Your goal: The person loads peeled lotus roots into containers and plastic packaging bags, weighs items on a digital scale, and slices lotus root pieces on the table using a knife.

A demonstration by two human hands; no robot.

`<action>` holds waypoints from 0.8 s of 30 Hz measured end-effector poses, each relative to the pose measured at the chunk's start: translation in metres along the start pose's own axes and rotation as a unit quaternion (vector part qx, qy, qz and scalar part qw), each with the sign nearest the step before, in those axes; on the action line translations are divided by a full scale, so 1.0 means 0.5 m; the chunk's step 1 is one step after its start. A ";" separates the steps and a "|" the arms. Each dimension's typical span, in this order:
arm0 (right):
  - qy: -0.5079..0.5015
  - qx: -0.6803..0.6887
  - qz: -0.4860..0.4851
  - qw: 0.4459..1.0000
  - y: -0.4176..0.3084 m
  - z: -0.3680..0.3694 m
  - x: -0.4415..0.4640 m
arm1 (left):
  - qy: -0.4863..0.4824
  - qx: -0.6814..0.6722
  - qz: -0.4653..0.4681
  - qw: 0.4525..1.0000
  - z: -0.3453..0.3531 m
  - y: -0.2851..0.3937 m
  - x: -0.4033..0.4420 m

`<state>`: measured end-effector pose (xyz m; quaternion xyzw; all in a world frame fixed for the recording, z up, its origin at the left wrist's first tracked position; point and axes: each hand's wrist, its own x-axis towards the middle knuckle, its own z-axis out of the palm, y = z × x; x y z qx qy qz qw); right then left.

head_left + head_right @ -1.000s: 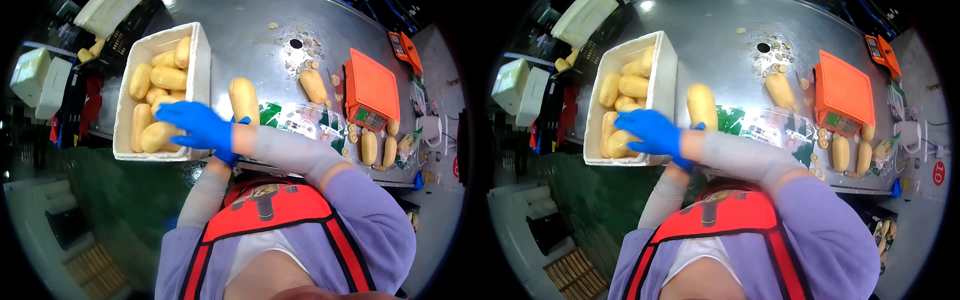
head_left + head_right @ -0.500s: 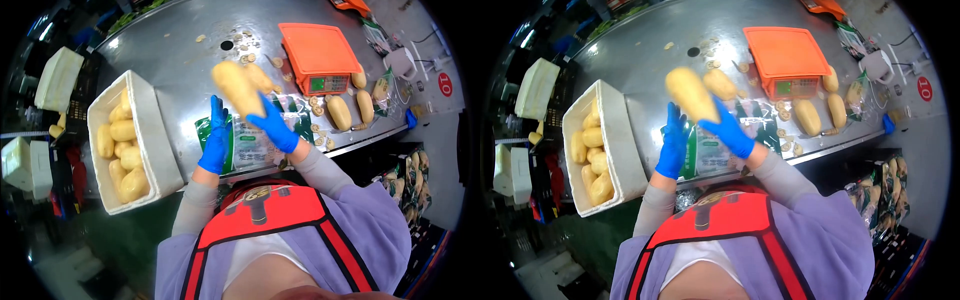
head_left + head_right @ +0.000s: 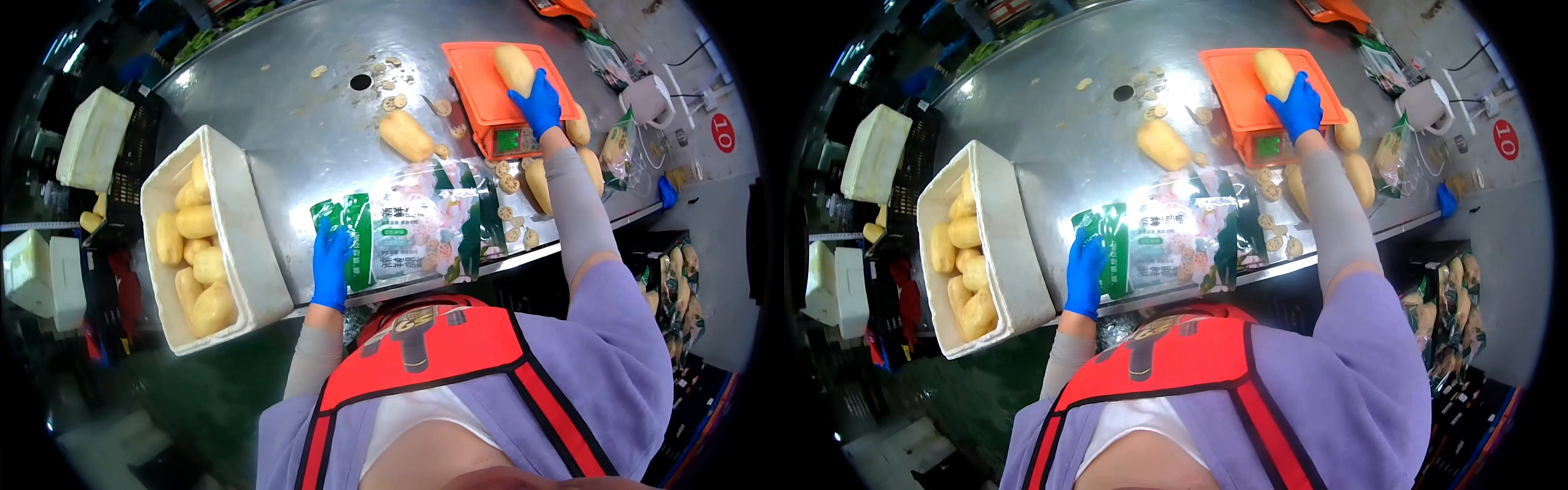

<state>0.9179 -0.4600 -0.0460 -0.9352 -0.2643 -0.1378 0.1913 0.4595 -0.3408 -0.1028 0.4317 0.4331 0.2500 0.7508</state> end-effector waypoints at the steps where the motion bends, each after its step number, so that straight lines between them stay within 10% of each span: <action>1: 0.104 -0.078 -0.078 0.988 -0.023 0.002 -0.017 | 0.012 -0.010 -0.011 1.000 -0.007 -0.004 -0.004; 3: 0.136 0.088 -0.252 0.954 -0.100 0.008 -0.055 | 0.017 -0.009 -0.016 1.000 -0.014 -0.004 -0.015; 5: -0.076 0.256 -0.276 0.923 -0.187 0.043 -0.133 | 0.020 -0.008 -0.017 1.000 -0.013 0.001 -0.020; 8: -0.097 0.229 -0.319 0.914 -0.259 0.145 -0.213 | -0.011 0.025 0.022 0.999 -0.001 0.013 -0.032; 11: -0.222 0.129 -0.200 0.945 -0.285 0.207 -0.228 | -0.027 0.042 0.043 0.998 -0.001 0.030 -0.051; 13: -0.257 0.313 -0.086 0.910 -0.291 0.214 -0.200 | -0.017 0.036 0.039 0.998 -0.018 0.026 -0.057; 15: -0.288 0.449 -0.016 0.846 -0.318 0.189 -0.211 | -0.015 0.012 0.055 0.998 -0.034 0.021 -0.072; 17: -0.500 0.650 0.158 0.550 -0.370 0.093 -0.220 | -0.001 0.013 0.051 0.999 -0.052 0.021 -0.078; 18: -0.516 0.681 0.148 0.497 -0.393 0.058 -0.231 | -0.004 0.017 0.051 0.999 -0.058 0.023 -0.081; 24: -0.559 0.744 0.087 0.356 -0.467 -0.002 -0.256 | -0.025 0.028 0.084 0.996 -0.069 0.061 -0.085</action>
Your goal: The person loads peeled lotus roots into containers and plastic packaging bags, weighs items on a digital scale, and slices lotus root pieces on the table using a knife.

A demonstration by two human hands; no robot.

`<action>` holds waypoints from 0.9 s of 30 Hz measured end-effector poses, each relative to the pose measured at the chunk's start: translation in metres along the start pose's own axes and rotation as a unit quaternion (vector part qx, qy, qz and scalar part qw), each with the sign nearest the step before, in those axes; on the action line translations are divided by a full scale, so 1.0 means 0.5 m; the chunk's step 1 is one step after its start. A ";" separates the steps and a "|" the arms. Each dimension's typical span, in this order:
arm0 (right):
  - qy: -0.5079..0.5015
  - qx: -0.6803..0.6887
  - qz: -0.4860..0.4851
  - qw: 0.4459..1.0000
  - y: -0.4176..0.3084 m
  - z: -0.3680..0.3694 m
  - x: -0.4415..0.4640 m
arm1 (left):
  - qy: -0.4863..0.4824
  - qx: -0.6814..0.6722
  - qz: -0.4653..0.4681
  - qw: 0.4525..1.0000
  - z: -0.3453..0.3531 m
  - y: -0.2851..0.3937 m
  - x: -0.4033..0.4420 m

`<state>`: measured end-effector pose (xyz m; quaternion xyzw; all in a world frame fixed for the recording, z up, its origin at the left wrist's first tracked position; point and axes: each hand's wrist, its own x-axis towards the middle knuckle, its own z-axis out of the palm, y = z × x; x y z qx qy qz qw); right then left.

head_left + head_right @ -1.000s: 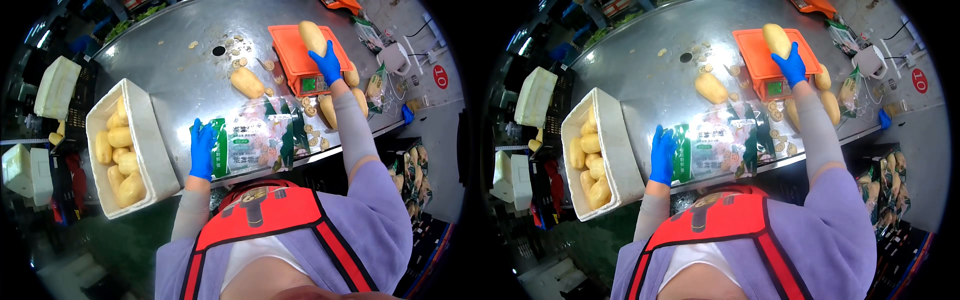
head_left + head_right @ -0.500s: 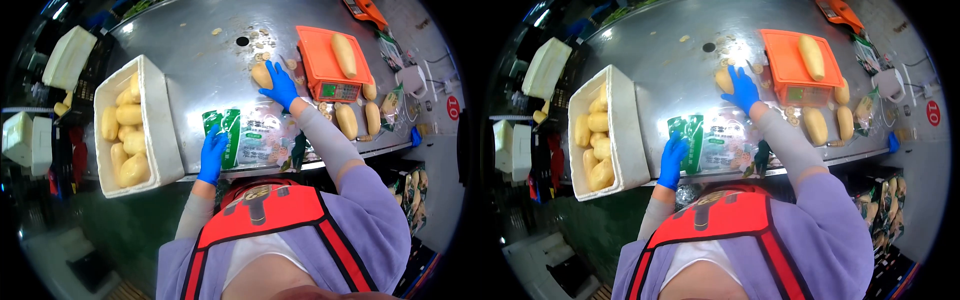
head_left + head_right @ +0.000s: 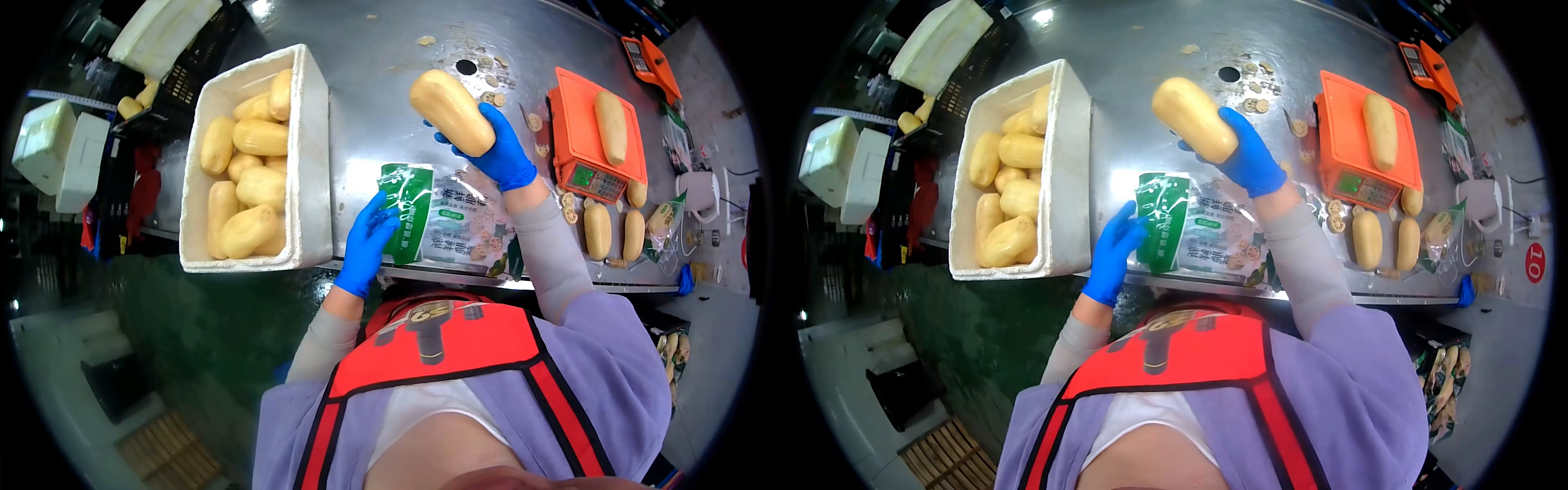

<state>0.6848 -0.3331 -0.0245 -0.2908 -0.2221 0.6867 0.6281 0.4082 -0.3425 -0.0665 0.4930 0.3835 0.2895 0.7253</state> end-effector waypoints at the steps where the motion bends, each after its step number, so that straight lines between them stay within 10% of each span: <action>1: -0.010 -0.014 0.001 1.000 0.000 0.013 -0.004 | 0.006 -0.002 0.000 1.000 0.002 0.013 0.002; 10: -0.058 0.230 0.125 0.964 0.098 0.111 -0.051 | 0.067 -0.015 0.237 0.969 0.049 0.177 0.034; 18: -0.099 0.121 0.125 0.980 0.140 0.159 -0.076 | 0.080 0.062 0.310 0.945 0.035 0.186 0.050; 23: -0.051 0.010 0.046 0.998 0.150 0.209 -0.084 | 0.062 -0.195 0.126 0.971 0.003 0.178 0.061; 27: -0.016 -0.256 -0.094 0.962 0.153 0.231 -0.091 | 0.048 -0.025 0.284 0.957 0.011 0.160 0.043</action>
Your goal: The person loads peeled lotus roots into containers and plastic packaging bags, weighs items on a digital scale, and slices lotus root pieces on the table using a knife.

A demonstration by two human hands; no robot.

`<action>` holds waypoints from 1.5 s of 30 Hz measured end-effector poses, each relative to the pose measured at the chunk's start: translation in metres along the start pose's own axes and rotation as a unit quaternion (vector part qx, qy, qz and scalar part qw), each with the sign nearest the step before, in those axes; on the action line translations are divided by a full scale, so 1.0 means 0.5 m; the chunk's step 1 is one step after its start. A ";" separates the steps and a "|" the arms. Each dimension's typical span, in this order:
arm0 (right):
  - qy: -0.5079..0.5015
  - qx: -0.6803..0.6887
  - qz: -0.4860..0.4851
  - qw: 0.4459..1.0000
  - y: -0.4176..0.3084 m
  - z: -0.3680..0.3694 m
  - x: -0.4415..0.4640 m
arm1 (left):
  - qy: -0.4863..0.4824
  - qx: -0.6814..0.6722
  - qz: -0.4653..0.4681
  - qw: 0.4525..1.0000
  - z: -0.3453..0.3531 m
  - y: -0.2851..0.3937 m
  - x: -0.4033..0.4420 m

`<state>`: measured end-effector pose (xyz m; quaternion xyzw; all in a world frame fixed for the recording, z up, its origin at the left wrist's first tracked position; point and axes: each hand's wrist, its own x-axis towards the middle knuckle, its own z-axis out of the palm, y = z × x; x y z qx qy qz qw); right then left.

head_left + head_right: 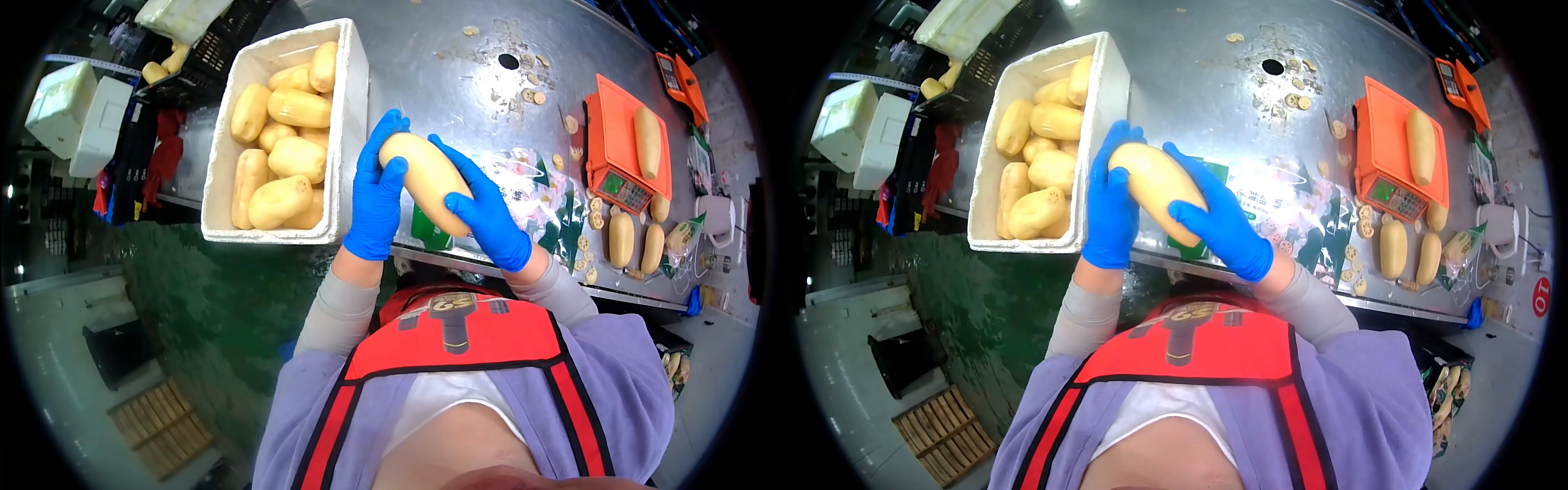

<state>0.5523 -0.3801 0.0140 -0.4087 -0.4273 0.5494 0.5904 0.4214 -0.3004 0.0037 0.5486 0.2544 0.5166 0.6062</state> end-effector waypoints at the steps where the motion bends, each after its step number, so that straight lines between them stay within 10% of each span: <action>1: 0.016 -0.021 -0.009 1.000 0.002 0.009 -0.004 | 0.001 0.000 0.001 1.000 0.000 -0.002 -0.001; 16: 0.037 -0.178 -0.077 0.980 0.026 0.015 -0.005 | 0.103 -0.248 -0.197 0.943 -0.007 -0.002 0.008; 19: 0.066 -0.433 -0.222 0.871 0.019 -0.001 0.012 | 0.089 -0.212 -0.194 0.954 0.007 0.013 -0.013; 31: -0.007 -0.047 0.092 0.995 0.006 -0.023 -0.003 | 0.074 -0.300 -0.176 0.935 -0.004 0.015 -0.006; 39: 0.120 -0.167 -0.028 0.978 0.052 -0.025 -0.036 | 0.088 -0.122 -0.167 0.974 -0.015 -0.004 -0.001; 45: 0.036 -0.251 -0.073 0.965 0.029 0.016 -0.021 | 0.039 -0.128 -0.102 0.986 -0.044 0.034 -0.011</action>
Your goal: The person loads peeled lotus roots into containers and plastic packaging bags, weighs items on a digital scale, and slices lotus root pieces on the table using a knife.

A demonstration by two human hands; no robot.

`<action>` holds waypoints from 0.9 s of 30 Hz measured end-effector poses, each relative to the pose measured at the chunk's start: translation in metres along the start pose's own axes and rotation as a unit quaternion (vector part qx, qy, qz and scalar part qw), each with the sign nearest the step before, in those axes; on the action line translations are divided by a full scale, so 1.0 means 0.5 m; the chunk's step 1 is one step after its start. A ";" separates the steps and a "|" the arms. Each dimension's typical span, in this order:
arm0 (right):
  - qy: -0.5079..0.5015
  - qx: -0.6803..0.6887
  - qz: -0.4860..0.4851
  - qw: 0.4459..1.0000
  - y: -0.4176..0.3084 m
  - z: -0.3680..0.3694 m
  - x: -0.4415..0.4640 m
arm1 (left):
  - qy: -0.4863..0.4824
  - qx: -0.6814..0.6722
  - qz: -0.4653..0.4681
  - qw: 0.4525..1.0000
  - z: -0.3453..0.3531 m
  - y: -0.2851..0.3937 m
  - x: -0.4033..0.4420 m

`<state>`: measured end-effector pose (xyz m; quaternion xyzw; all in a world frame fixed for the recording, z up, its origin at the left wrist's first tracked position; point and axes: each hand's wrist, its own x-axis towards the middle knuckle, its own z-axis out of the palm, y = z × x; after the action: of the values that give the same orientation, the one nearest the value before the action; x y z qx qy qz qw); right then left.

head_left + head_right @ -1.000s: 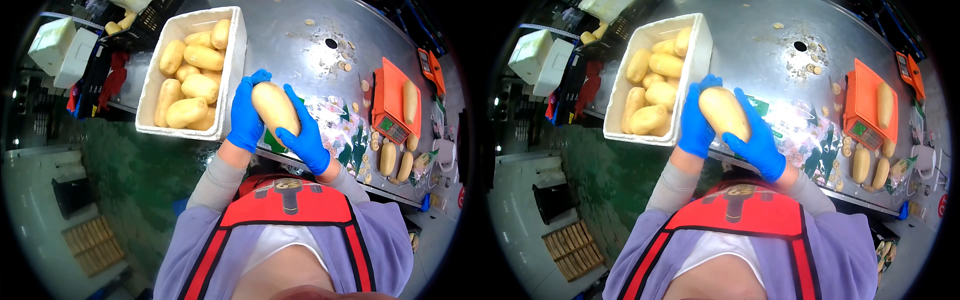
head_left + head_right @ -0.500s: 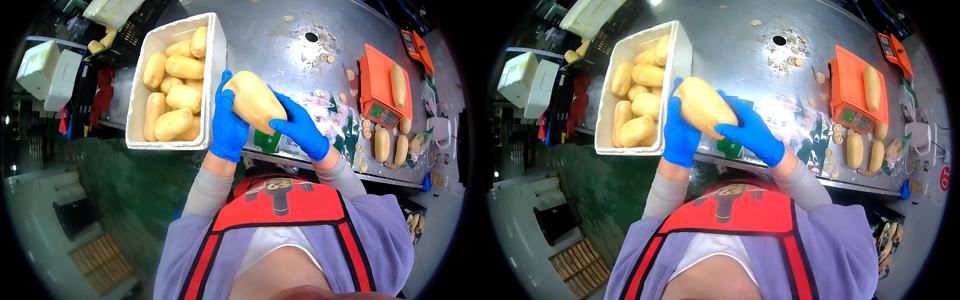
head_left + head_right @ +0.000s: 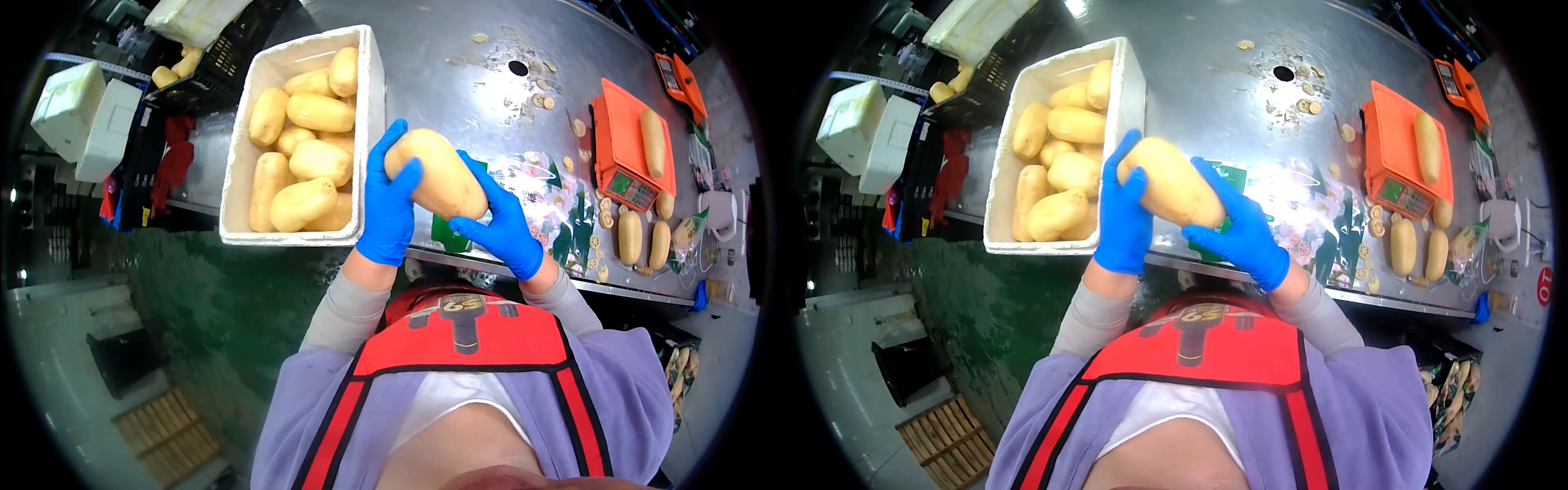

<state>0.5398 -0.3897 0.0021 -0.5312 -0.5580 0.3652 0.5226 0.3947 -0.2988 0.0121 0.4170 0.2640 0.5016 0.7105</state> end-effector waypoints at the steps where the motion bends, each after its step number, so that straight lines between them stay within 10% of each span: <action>1: -0.002 0.000 -0.001 1.000 -0.008 0.012 0.003 | 0.043 -0.062 -0.039 0.996 -0.013 0.010 0.004; 9: 0.051 0.189 0.092 0.976 -0.044 0.130 0.132 | 0.074 -0.022 -0.089 0.993 -0.070 0.092 0.031; 17: 0.003 -0.075 -0.129 0.989 0.002 0.165 0.153 | 0.050 0.083 -0.097 0.991 -0.228 0.139 0.292; 24: 0.134 -0.051 0.141 0.980 0.106 0.011 -0.055 | 0.111 0.363 -0.021 0.925 -0.385 0.018 0.567; 27: 0.256 -0.079 0.175 0.947 0.144 -0.089 -0.175 | 0.109 0.584 0.081 0.800 -0.465 -0.033 0.643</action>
<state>0.5885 -0.4692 -0.0760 -0.7357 -0.3301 0.2575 0.5323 0.3331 0.0749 -0.1076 0.7153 0.5480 0.3502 0.2556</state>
